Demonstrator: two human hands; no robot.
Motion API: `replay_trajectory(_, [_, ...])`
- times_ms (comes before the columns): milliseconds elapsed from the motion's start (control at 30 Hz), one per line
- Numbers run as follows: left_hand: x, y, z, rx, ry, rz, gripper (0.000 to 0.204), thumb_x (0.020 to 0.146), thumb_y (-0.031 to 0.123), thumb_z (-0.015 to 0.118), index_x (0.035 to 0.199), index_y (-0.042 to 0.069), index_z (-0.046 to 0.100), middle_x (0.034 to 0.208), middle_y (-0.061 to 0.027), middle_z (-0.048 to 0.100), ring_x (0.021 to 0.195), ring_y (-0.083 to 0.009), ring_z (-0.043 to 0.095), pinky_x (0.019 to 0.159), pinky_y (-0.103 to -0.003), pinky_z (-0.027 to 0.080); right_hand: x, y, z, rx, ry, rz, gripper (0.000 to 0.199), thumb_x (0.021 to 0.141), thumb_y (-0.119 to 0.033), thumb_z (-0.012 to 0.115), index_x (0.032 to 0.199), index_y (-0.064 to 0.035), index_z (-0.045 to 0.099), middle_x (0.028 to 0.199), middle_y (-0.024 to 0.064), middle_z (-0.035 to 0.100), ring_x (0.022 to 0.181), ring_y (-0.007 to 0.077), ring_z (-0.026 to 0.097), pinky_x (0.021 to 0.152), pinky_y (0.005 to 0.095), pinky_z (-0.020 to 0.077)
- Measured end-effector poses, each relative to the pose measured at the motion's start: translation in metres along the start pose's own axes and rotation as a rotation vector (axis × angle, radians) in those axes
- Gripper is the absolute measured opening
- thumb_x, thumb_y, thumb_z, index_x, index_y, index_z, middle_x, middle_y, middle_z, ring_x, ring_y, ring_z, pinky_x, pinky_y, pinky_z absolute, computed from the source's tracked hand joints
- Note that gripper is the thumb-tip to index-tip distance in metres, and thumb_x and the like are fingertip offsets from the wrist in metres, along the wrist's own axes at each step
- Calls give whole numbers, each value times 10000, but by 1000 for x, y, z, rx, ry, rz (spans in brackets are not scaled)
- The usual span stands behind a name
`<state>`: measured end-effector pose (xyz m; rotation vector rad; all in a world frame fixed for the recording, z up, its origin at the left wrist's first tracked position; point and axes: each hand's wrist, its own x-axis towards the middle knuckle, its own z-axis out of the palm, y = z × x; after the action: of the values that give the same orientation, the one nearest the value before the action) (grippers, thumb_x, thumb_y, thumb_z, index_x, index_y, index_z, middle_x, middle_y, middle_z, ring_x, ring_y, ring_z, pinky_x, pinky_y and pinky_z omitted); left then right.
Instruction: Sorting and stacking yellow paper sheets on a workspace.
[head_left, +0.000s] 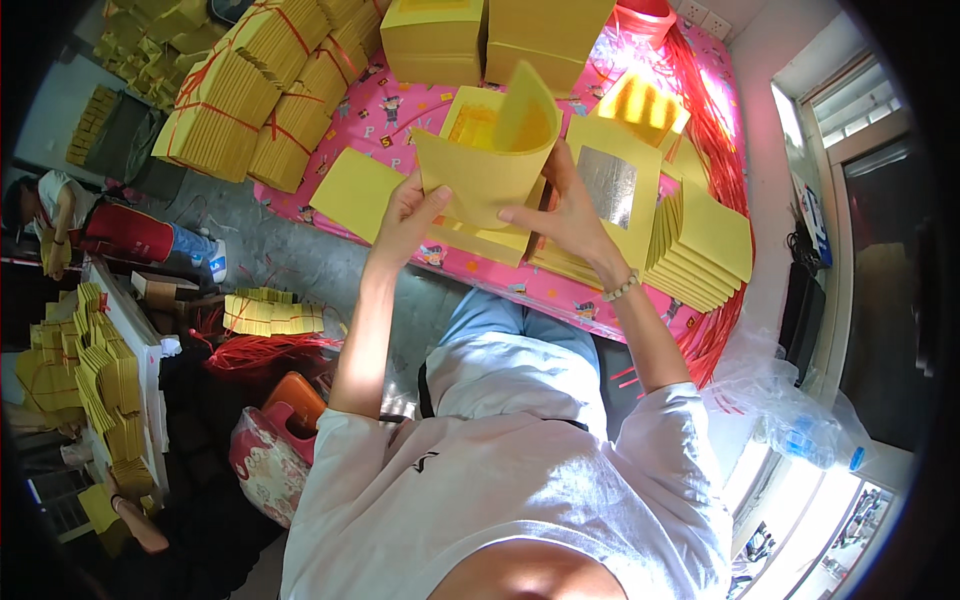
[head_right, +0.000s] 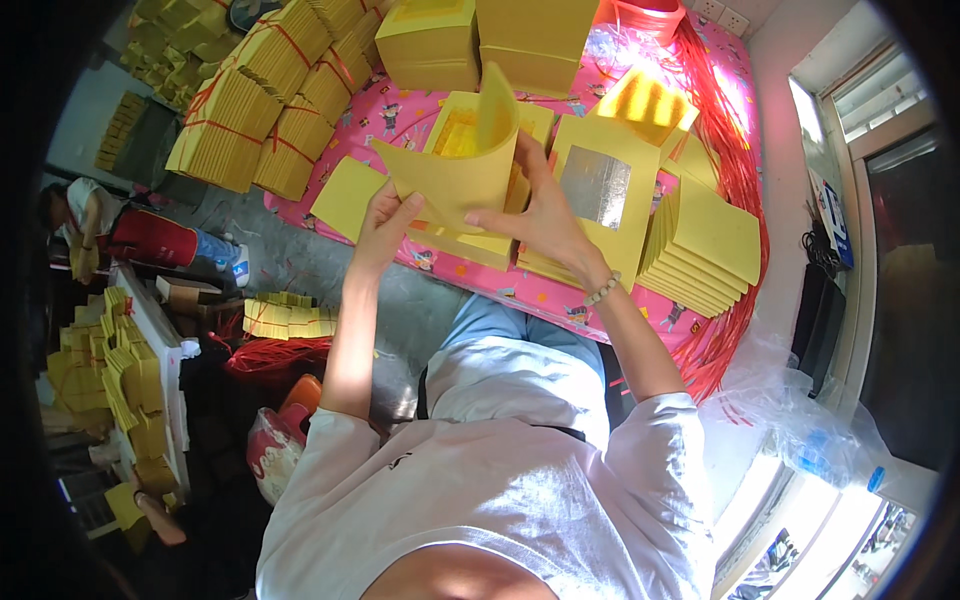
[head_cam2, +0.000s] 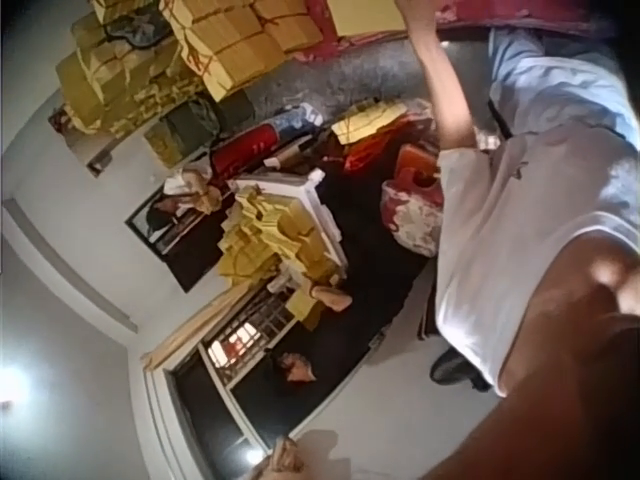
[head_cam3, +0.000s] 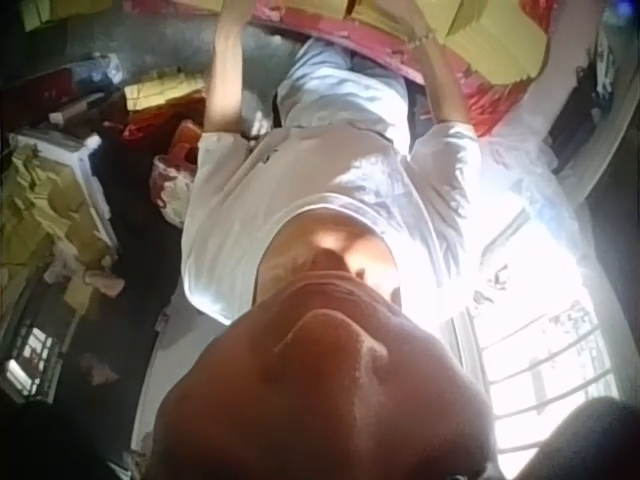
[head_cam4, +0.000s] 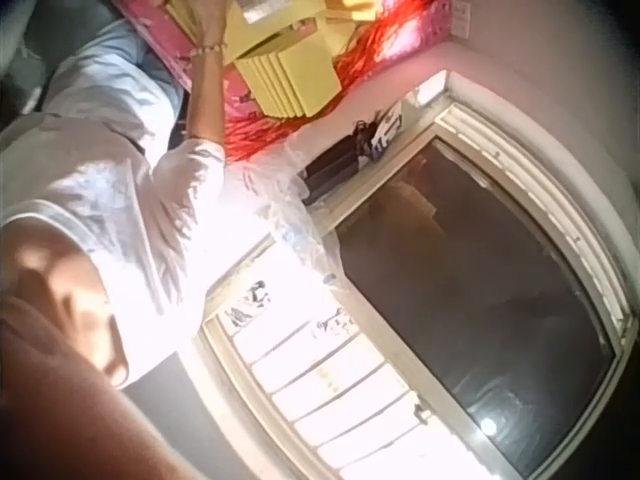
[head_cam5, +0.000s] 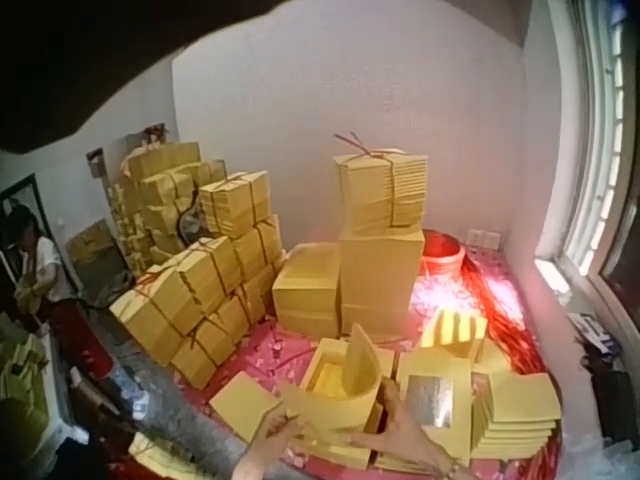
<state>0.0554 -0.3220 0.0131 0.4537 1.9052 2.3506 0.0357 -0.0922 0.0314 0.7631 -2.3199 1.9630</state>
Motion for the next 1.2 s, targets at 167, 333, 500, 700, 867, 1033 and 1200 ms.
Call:
replay_trajectory(167, [7, -15, 11, -17, 35, 13, 313, 963, 112, 522, 1259, 13, 498, 1166, -48, 593, 1061, -99, 549, 916, -260, 434, -3, -16, 9, 18, -57, 120, 867, 722, -204, 810, 1409, -24, 314, 1352, 125, 473, 1257, 218, 456, 1047, 347, 374])
replay_trajectory(333, [17, -22, 16, 168, 106, 186, 378, 930, 46, 544, 1291, 2, 441, 1312, -112, 481, 1199, -162, 466, 1008, -301, 380, -5, -10, 12, 77, -56, 133, 775, 764, -179, 773, 1391, -25, 345, 1304, 117, 524, 1222, 198, 488, 1037, 343, 385])
replay_trajectory(500, [23, -12, 30, 4, 166, 220, 368, 891, -6, 560, 1244, -14, 458, 1281, -131, 493, 1198, -195, 480, 1035, -339, 375, -6, -9, 16, 72, -10, 138, 538, 791, -108, 748, 1251, 10, 494, 1167, 73, 607, 1055, 138, 575, 921, 294, 474])
replay_trajectory(700, [28, -8, 28, 100, 148, 109, 407, 878, -21, 567, 1270, -6, 459, 1203, -102, 559, 1135, -171, 525, 982, -312, 408, -3, -5, 11, 183, 33, 222, 565, 811, -99, 710, 1294, 4, 434, 1201, 98, 577, 1101, 166, 560, 953, 309, 457])
replay_trajectory(867, [30, 5, 36, -18, 98, 77, 420, 888, -10, 550, 1296, 0, 447, 1215, -84, 562, 1133, -151, 526, 971, -284, 403, 3, -12, 5, 291, 69, 189, 528, 821, -85, 700, 1273, 6, 444, 1171, 94, 586, 1058, 146, 576, 911, 291, 482])
replay_trajectory(1033, [32, 22, 42, -138, 78, -96, 404, 926, 57, 519, 1319, 5, 440, 1249, -79, 560, 1141, -135, 523, 971, -272, 395, 4, -20, 1, 285, 72, 260, 496, 837, -93, 687, 1260, 19, 454, 1153, 93, 599, 1043, 139, 583, 890, 286, 491])
replay_trajectory(1200, [35, 17, 39, -148, 89, -200, 391, 966, 125, 486, 1341, 25, 442, 1270, -66, 554, 1144, -131, 533, 959, -275, 415, 4, -18, -1, 337, 68, 359, 399, 869, -154, 662, 1200, 31, 538, 1112, 96, 631, 992, 135, 612, 851, 271, 503])
